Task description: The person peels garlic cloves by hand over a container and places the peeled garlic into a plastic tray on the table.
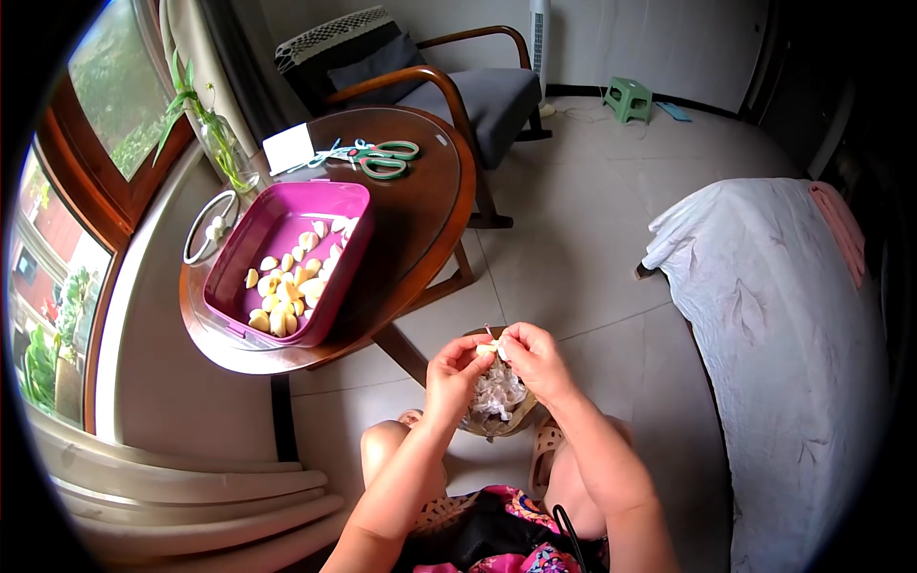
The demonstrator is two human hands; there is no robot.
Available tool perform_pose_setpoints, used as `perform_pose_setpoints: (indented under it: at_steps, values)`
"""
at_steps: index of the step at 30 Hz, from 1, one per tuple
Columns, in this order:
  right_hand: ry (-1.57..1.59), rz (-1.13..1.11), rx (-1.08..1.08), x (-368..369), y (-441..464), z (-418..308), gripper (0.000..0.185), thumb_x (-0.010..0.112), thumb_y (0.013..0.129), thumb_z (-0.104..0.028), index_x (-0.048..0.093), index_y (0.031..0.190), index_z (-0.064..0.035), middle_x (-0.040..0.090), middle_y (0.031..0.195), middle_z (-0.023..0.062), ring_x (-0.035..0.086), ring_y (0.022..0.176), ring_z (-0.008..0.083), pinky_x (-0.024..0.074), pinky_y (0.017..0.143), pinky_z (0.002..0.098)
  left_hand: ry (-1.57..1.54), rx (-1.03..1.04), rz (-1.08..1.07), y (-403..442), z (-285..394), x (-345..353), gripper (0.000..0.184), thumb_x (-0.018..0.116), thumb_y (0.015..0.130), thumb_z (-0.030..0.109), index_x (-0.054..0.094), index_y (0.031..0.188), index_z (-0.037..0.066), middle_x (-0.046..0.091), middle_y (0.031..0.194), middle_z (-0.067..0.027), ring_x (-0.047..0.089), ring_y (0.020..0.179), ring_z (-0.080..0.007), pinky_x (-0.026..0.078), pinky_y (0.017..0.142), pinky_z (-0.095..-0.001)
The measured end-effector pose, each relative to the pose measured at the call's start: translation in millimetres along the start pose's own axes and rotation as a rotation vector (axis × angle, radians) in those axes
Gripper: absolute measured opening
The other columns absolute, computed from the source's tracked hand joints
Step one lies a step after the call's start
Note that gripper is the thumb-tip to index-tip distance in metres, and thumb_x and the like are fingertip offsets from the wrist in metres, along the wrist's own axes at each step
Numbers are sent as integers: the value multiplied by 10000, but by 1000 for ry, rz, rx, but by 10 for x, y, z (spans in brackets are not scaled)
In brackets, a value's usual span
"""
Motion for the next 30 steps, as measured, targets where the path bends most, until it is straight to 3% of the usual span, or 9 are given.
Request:
perform_pose_setpoints:
  at_steps: [7, 10, 13, 19, 22, 23, 26, 27, 30]
  values:
    - [107, -3, 70, 30, -8, 15, 136, 554, 799, -129, 521, 766, -1, 541, 672, 4, 451, 541, 38, 360, 474, 177, 177, 91, 46, -11, 102, -6, 214, 602, 755, -38, 573, 966, -21, 612, 871, -72, 568, 772, -96, 459, 717, -202]
    - [262, -40, 133, 64, -23, 34, 105, 512, 834, -104, 503, 764, -26, 494, 638, 2, 398, 497, 37, 322, 435, 172, 134, 62, 25, -7, 52, 5, 193, 592, 761, -34, 575, 953, -21, 620, 845, -89, 584, 776, -124, 465, 737, -225]
    - [384, -97, 149, 125, -50, -2, 100, 506, 833, -102, 504, 763, -30, 492, 634, 11, 416, 501, 50, 342, 440, 182, -102, -38, -24, 1, -51, 7, 173, 577, 775, -23, 575, 948, -22, 621, 843, -96, 590, 768, -143, 469, 746, -244]
    - [509, -146, 168, 194, -39, 21, 98, 529, 828, -110, 493, 786, -29, 510, 679, 29, 462, 533, 74, 401, 475, 205, -259, -123, -33, -7, -104, -28, 184, 591, 773, -2, 581, 955, -22, 609, 893, -86, 568, 791, -131, 455, 743, -232]
    - [7, 27, -66, 61, -41, -149, 186, 592, 781, -154, 479, 808, -8, 553, 702, 54, 533, 565, 113, 436, 539, 225, 175, 111, 116, 5, 76, -131, 185, 595, 770, 1, 585, 953, -14, 599, 877, -69, 569, 789, -142, 463, 744, -244]
    - [-115, 32, -194, 81, -65, -288, 240, 635, 753, -176, 502, 840, 5, 585, 756, 68, 567, 629, 114, 453, 578, 230, 338, 302, 114, -10, 231, -94, 192, 605, 753, -12, 586, 944, -10, 585, 840, -59, 581, 768, -138, 481, 710, -249]
    - [-376, -87, -308, 190, -66, -300, 234, 643, 746, -142, 534, 874, 21, 606, 799, 80, 579, 659, 102, 457, 588, 221, 574, 408, 101, -68, 297, 5, 198, 625, 726, -25, 582, 918, -10, 575, 812, -60, 593, 730, -131, 492, 671, -242]
    - [-154, -57, -142, 152, -37, -167, 176, 613, 763, -92, 565, 887, 25, 613, 783, 76, 581, 656, 92, 464, 567, 213, 530, 385, 98, -71, 266, -4, 180, 627, 727, -24, 573, 899, -17, 581, 813, -65, 593, 727, -126, 493, 666, -239]
    - [27, -31, -49, 102, -48, -140, 120, 573, 781, -43, 569, 873, 35, 612, 749, 69, 580, 617, 99, 478, 546, 213, 396, 323, 95, -56, 181, -34, 140, 632, 730, -20, 547, 841, -37, 600, 817, -79, 593, 715, -112, 494, 654, -231]
Point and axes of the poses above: each hand's wrist, its own y-axis towards the middle knuckle, its own x-axis out of the palm, z = x × y, the point moved 10 cm from there along y, towards the middle knuckle
